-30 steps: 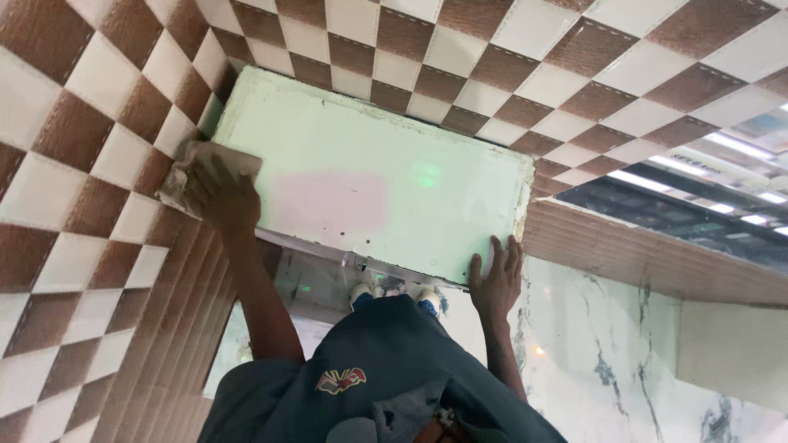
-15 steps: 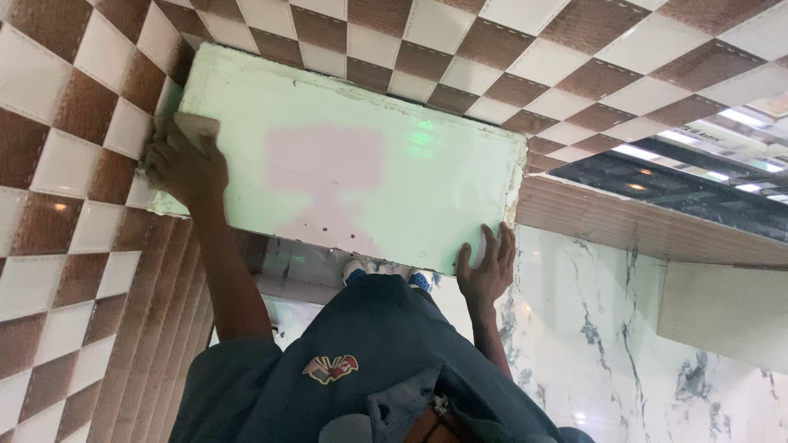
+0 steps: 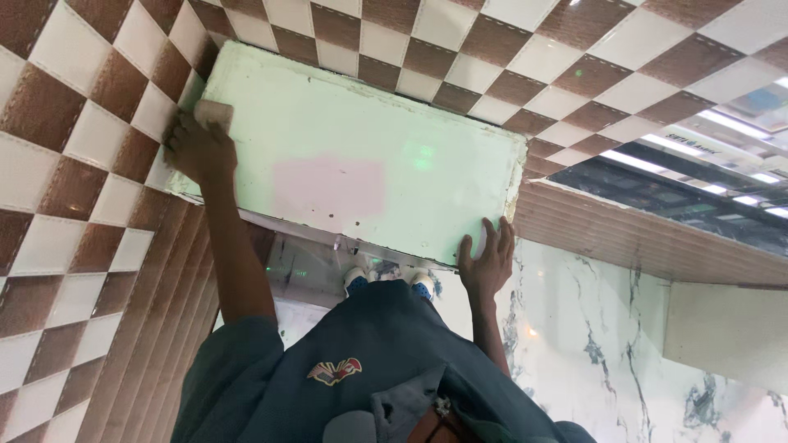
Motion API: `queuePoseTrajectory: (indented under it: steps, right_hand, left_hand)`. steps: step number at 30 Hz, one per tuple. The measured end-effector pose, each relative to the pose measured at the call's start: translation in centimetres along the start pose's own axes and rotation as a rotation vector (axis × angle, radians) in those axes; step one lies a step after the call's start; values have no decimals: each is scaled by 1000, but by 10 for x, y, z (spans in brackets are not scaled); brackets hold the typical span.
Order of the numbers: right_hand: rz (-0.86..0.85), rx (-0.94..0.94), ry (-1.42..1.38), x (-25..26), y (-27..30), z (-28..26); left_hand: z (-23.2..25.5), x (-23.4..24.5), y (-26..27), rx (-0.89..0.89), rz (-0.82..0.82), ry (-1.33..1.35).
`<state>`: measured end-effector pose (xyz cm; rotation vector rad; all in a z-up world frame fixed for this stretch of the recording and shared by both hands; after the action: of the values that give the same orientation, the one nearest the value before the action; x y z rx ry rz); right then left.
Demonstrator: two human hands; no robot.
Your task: The person uses a piece of sandpaper by hand to sand the top and sides of a white cabinet. Afterward, the person walks across the room and touches a tiled wall.
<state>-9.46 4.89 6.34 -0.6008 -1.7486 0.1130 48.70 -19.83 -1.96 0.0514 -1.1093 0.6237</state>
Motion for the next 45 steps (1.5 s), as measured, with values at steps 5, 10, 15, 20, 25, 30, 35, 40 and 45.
queuePoseTrajectory:
  steps: [5, 10, 15, 20, 25, 30, 35, 40, 45]
  right_hand:
    - [11, 11, -22, 3, 0, 2]
    - [-46, -9, -5, -7, 3, 7]
    - [-50, 33, -6, -9, 7, 5]
    - [-82, 56, 46, -15, 8, 2]
    - [-74, -36, -97, -17, 4, 16]
    - [-70, -267, -212, -23, -1, 36]
    - [-146, -291, -170, -31, 5, 41]
    - [-192, -346, -146, -30, 4, 36]
    - [-211, -339, -133, -29, 3, 29]
  left_hand:
    - [-9, 31, 28, 110, -55, 7]
    - [-48, 47, 61, 95, -5, 52]
    - [-110, 29, 81, 194, 52, 362]
    - [-130, 14, 72, 217, 37, 550]
    - [-132, 10, 57, 359, -38, 686]
    - [-163, -10, 26, 432, -256, 389]
    - [-149, -21, 5, 316, -298, 295]
    - [-115, -20, -9, 198, -226, 291]
    - [-73, -10, -16, 253, -255, 200]
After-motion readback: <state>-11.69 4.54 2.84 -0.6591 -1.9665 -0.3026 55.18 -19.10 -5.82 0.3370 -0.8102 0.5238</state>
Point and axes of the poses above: each hand's wrist, its own y-axis away from the middle knuckle, its own x-axis out of the back of the hand, z = x × y, the point moved 9 cm from there along -y, towards the middle knuckle, and after that the axes turned 10 degrees about y, right-handed, at the moved point
